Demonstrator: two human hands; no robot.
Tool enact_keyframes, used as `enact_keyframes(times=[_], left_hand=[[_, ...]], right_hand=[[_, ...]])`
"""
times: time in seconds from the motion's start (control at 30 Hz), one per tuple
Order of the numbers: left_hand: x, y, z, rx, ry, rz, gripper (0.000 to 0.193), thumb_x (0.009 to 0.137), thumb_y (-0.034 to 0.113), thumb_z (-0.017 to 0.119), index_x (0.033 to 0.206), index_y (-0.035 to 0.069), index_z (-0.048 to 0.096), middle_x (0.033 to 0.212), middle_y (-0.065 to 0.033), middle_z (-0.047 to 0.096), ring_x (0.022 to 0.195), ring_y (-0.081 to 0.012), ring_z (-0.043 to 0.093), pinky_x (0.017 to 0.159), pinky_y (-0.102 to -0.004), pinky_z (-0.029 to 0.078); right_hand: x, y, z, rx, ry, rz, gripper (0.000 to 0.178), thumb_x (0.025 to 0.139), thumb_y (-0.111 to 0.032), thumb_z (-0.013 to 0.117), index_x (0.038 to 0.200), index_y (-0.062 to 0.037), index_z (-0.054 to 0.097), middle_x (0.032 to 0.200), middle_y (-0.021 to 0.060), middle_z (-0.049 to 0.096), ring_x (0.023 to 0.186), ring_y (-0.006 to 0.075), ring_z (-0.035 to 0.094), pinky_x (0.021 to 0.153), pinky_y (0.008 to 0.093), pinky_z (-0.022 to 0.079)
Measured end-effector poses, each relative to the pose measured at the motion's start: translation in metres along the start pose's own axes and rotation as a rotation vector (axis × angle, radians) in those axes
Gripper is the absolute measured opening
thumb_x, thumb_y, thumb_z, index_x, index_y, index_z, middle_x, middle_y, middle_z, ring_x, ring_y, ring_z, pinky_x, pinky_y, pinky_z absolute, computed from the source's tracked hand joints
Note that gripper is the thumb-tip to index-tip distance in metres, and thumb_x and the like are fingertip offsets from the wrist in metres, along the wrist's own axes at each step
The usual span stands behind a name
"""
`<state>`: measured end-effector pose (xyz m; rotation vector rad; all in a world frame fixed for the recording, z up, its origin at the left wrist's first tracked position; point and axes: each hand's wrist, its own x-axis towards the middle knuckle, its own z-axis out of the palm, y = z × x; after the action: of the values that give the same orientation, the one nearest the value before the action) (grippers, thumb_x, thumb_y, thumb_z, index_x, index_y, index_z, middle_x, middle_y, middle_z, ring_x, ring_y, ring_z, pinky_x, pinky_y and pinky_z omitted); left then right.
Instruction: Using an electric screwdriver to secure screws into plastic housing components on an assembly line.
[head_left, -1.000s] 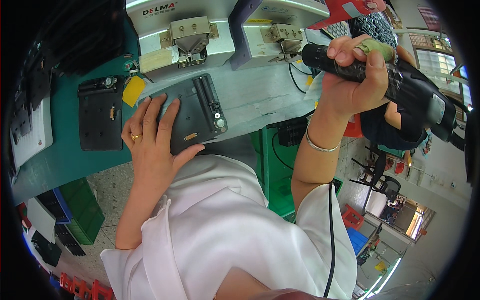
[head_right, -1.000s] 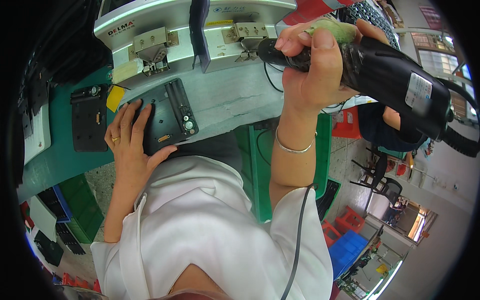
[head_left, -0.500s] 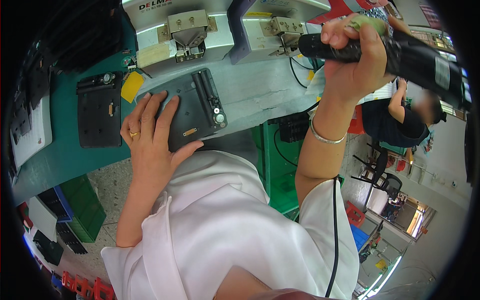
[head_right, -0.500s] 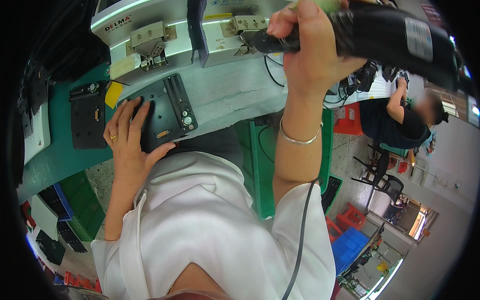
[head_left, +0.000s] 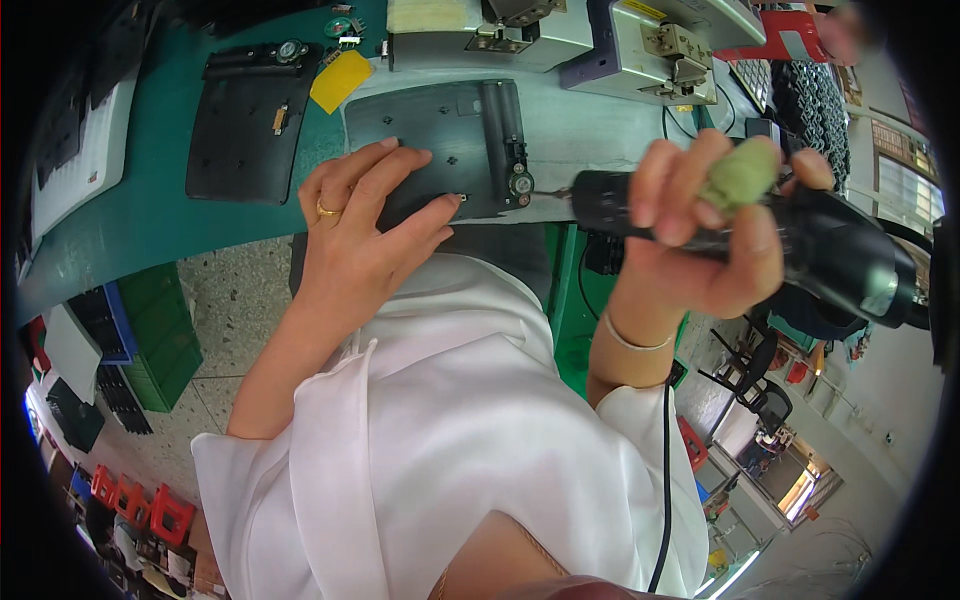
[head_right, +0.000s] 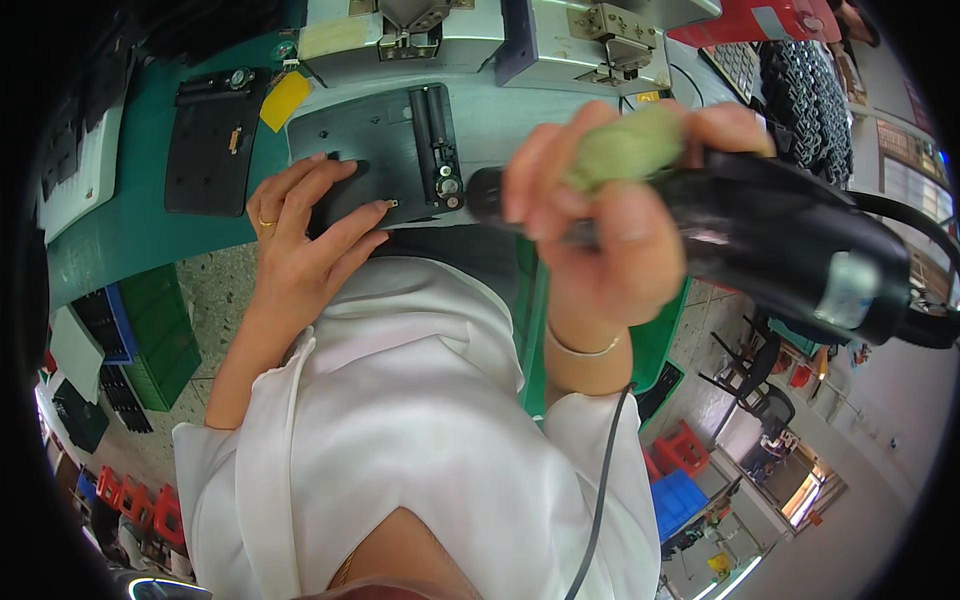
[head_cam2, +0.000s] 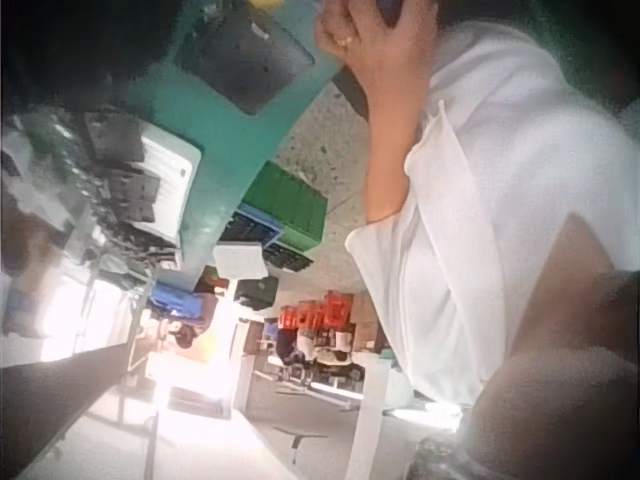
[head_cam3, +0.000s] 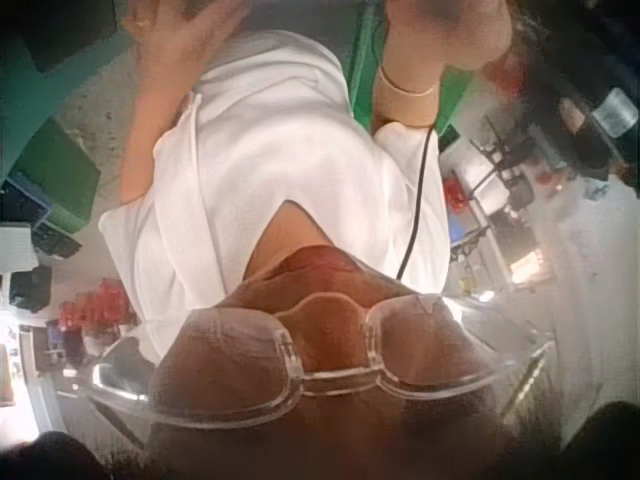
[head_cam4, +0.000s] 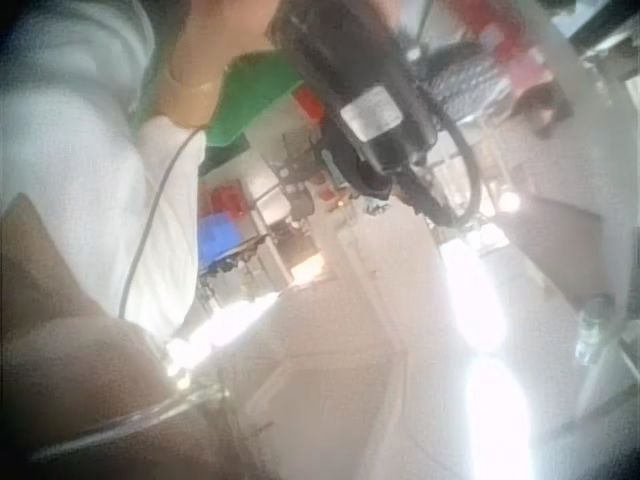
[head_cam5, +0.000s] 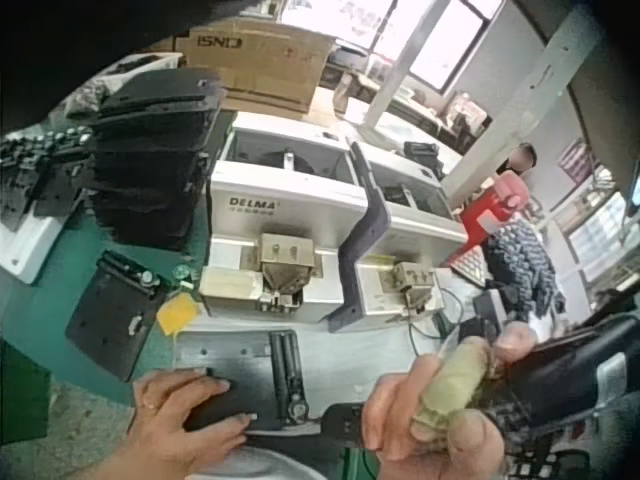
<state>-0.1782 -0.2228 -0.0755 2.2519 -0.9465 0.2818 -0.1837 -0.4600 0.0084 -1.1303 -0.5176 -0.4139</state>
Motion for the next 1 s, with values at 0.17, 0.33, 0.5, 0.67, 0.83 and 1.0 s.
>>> enact_keyframes(times=[0.17, 0.33, 0.5, 0.67, 0.83, 1.0], left_hand=[[-0.001, -0.001, -0.002, 0.0, -0.003, 0.0, 0.035, 0.064, 0.017, 0.081, 0.097, 0.021, 0.071, 0.122, -0.0046, 0.058, 0.118, -0.0277, 0.05, 0.095, -0.0416, 0.033], [-0.003, -0.001, -0.001, -0.011, -0.01, -0.01, 0.035, 0.065, 0.017, 0.081, 0.099, 0.021, 0.071, 0.122, -0.0057, 0.058, 0.118, -0.0292, 0.05, 0.096, -0.0421, 0.033], [-0.003, -0.001, 0.0, -0.013, 0.002, -0.002, 0.035, 0.065, 0.017, 0.082, 0.097, 0.022, 0.071, 0.123, -0.0056, 0.058, 0.118, -0.0292, 0.05, 0.095, -0.0416, 0.033], [-0.004, -0.003, 0.002, -0.023, 0.02, -0.006, 0.035, 0.064, 0.017, 0.082, 0.097, 0.021, 0.071, 0.123, -0.005, 0.058, 0.118, -0.0287, 0.05, 0.095, -0.0418, 0.034], [-0.001, -0.004, 0.0, -0.064, 0.006, -0.014, 0.035, 0.064, 0.016, 0.081, 0.097, 0.02, 0.071, 0.122, -0.0041, 0.058, 0.118, -0.0275, 0.051, 0.095, -0.0419, 0.033], [0.004, 0.0, -0.001, -0.082, -0.009, -0.066, 0.034, 0.066, 0.017, 0.078, 0.098, 0.017, 0.066, 0.117, -0.0003, 0.058, 0.113, -0.0213, 0.052, 0.093, -0.0421, 0.034]], right_hand=[[-0.019, 0.024, 0.026, -0.096, 0.057, 0.027, 0.045, 0.089, -0.009, 0.054, 0.131, -0.0152, 0.041, 0.077, 0.0051, 0.053, 0.055, 0.0183, 0.051, 0.046, 0.0345, 0.043], [-0.021, 0.03, 0.032, -0.151, 0.027, 0.104, 0.05, 0.09, -0.01, 0.06, 0.132, -0.0166, 0.035, 0.081, 0.0076, 0.057, 0.055, 0.0194, 0.053, 0.047, 0.0372, 0.047], [-0.023, 0.035, 0.035, -0.191, 0.029, 0.106, 0.049, 0.09, -0.011, 0.062, 0.131, -0.0165, 0.036, 0.078, 0.0079, 0.056, 0.053, 0.0191, 0.051, 0.045, 0.0364, 0.047], [-0.022, 0.038, 0.041, -0.234, 0.102, 0.118, 0.047, 0.088, -0.013, 0.065, 0.124, -0.0179, 0.036, 0.074, 0.0077, 0.054, 0.05, 0.0183, 0.05, 0.044, 0.0361, 0.047], [-0.023, 0.04, 0.044, -0.297, 0.06, 0.143, 0.041, 0.087, -0.014, 0.068, 0.11, -0.0191, 0.035, 0.068, 0.0068, 0.051, 0.047, 0.017, 0.048, 0.042, 0.034, 0.046], [-0.024, 0.043, 0.042, -0.404, -0.01, 0.101, 0.042, 0.085, -0.012, 0.07, 0.106, -0.018, 0.034, 0.066, 0.006, 0.048, 0.047, 0.0166, 0.048, 0.043, 0.0327, 0.046]])
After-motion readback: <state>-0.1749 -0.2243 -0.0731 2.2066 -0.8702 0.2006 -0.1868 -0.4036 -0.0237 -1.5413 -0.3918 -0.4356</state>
